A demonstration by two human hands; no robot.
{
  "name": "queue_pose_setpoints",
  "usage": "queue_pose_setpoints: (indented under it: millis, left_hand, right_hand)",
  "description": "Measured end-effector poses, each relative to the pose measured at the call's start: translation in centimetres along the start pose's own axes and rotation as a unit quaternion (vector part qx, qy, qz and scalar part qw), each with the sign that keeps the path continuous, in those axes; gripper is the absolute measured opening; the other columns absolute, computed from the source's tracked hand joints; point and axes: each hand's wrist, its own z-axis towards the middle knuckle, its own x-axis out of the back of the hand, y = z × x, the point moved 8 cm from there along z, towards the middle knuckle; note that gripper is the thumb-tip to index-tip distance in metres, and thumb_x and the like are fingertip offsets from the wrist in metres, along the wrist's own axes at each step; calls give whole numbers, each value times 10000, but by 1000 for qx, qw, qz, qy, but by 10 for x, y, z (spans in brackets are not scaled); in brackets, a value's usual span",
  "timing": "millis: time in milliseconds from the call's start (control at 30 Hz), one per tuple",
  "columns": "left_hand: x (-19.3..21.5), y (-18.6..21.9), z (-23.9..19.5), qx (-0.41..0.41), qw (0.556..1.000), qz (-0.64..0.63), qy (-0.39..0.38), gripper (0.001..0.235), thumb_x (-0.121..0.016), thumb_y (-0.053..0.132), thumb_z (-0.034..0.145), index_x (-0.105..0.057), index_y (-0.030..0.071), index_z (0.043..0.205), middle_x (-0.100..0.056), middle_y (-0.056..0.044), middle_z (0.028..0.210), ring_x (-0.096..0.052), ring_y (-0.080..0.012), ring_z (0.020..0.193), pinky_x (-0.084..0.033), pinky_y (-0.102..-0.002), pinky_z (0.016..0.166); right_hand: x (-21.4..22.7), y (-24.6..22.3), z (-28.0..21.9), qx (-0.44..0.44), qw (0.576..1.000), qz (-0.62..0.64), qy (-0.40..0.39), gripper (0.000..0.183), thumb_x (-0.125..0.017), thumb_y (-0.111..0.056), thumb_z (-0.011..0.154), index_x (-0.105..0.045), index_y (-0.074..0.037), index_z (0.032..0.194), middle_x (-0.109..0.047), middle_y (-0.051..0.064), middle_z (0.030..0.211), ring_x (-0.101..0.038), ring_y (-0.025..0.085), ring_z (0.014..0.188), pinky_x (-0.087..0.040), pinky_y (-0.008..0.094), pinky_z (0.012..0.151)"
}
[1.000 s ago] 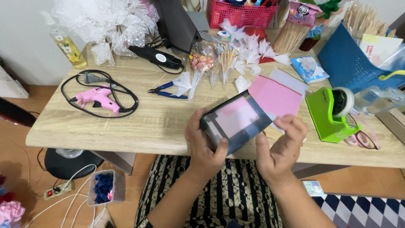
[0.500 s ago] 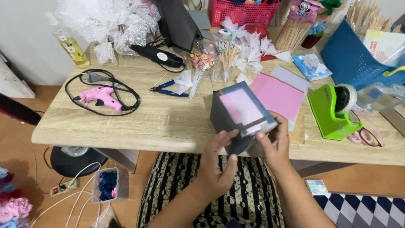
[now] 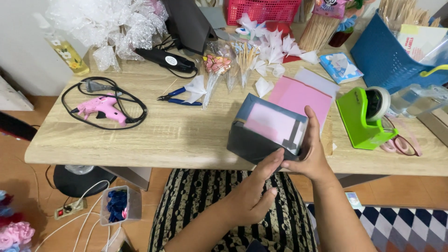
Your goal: The person wraps a small rectangular box with dark gray paper, folds the edges, and secures them with clear tape. They then add a gold ribbon around the box and continue taping the edges to complete the wrapping.
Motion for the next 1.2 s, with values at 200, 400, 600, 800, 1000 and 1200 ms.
queue_pose_setpoints:
  millis: [200,400,600,800,1000,1200]
  left_hand:
    - [48,6,-37,-198,894,213,341,604,-531,-155,862,-355,44,1405,-456,-124,1307,-477,-238,1289,-502,-341,1183]
    - [82,-4,-31,6,914,231,335,447,-677,204,960,-490,83,1347,-483,-142,1350,-509,-298,1327,-459,-458,1181]
    - [81,-7,-25,18,911,236,337,276,-664,214,973,-590,92,1209,-531,-148,1255,-588,-294,1211,-561,-434,1065]
    - [84,-4,-25,7,910,223,348,177,-649,209,987,-624,99,1123,-564,-148,1225,-610,-285,1180,-542,-417,1067]
    - [86,0,-24,-17,916,211,340,82,-669,136,972,-668,87,1037,-570,-147,1161,-615,-288,1131,-585,-400,999]
    - [95,-3,-16,2,918,183,351,50,-707,114,929,-679,73,929,-572,-144,1045,-649,-293,966,-543,-443,876]
  right_hand:
    - [-15,-20,6,-67,961,230,-135,1346,-866,-328,670,44,-159,1647,-308,204,1637,-391,337,1464,-290,471,1210]
    - [13,7,-5,28,995,99,7,1147,-777,-375,767,-101,-166,1670,-320,93,1552,-396,243,1351,-300,399,1189]
    - [9,-9,-50,125,962,113,216,604,-843,-186,781,-450,-152,1239,-490,84,1255,-508,200,1225,-451,394,1157]
    - [8,-17,-59,111,969,44,216,289,-782,-198,884,-611,-137,1109,-547,64,1160,-564,225,1196,-534,420,1126]
    - [7,-22,-58,119,965,48,227,163,-724,-225,951,-645,-218,1094,-551,35,1141,-531,206,1200,-456,527,1249]
    - [15,-10,-59,73,956,118,258,62,-717,-46,913,-658,-34,927,-475,131,1064,-586,316,1194,-441,509,1130]
